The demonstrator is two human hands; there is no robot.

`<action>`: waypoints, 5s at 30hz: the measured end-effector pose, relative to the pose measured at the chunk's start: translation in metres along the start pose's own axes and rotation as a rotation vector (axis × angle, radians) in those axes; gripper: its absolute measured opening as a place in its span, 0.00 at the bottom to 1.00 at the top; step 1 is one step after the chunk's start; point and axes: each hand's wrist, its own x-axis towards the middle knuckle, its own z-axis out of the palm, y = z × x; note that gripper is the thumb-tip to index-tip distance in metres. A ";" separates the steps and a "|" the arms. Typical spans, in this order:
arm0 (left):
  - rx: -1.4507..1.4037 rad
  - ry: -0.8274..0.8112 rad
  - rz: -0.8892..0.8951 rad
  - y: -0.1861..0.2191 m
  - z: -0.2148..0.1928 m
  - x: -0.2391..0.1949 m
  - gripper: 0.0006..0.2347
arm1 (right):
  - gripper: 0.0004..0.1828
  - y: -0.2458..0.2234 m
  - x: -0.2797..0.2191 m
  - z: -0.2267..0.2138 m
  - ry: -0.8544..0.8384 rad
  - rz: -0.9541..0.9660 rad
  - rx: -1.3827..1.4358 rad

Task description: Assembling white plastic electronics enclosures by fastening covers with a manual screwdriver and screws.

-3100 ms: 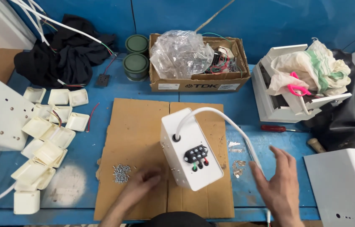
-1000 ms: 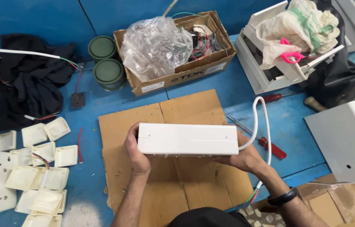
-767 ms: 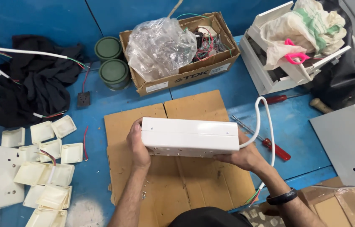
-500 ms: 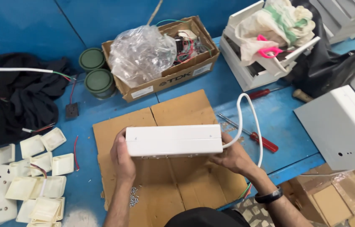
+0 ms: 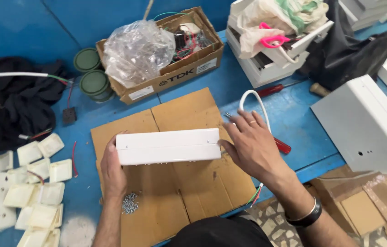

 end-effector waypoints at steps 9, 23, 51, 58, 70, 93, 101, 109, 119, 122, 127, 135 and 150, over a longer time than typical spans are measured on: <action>-0.101 0.060 -0.050 -0.011 -0.003 -0.031 0.22 | 0.19 -0.009 -0.034 -0.014 -0.944 0.481 -0.042; -0.631 0.243 -0.857 0.008 -0.011 -0.032 0.19 | 0.53 0.025 -0.062 0.132 -0.939 1.347 1.966; -0.912 -0.061 -0.483 -0.100 0.008 0.018 0.39 | 0.52 0.014 0.014 0.011 -0.035 0.264 0.943; -1.189 0.123 -0.640 0.002 0.095 -0.028 0.31 | 0.49 -0.018 0.071 -0.051 -0.101 0.016 0.650; -0.632 0.676 -0.478 -0.091 0.101 -0.015 0.14 | 0.47 -0.100 0.077 -0.024 -0.378 0.252 0.274; -0.373 0.603 -0.436 -0.114 -0.062 -0.109 0.08 | 0.63 -0.042 -0.022 0.033 -0.259 0.015 0.219; 0.803 0.760 -0.015 -0.083 -0.169 -0.096 0.14 | 0.63 0.003 -0.033 0.076 -0.225 -0.037 0.107; 0.851 0.570 -0.057 -0.053 -0.166 -0.082 0.18 | 0.25 0.144 -0.066 0.115 -0.394 0.224 0.233; -0.671 -0.244 -0.379 0.003 -0.102 -0.105 0.20 | 0.41 -0.190 0.014 0.078 -0.757 0.356 1.210; -0.585 -0.326 -0.558 -0.003 -0.101 -0.113 0.18 | 0.33 -0.173 -0.008 0.113 -1.036 0.514 1.366; 0.414 -0.049 -0.365 -0.049 -0.115 -0.106 0.07 | 0.25 -0.171 -0.012 0.120 -0.979 0.684 1.219; 0.883 -0.199 -0.131 -0.090 -0.093 -0.113 0.04 | 0.25 -0.169 -0.012 0.126 -0.840 0.778 1.428; 1.065 -0.163 -0.301 -0.099 -0.070 -0.120 0.09 | 0.25 -0.173 -0.025 0.111 -0.781 0.801 1.434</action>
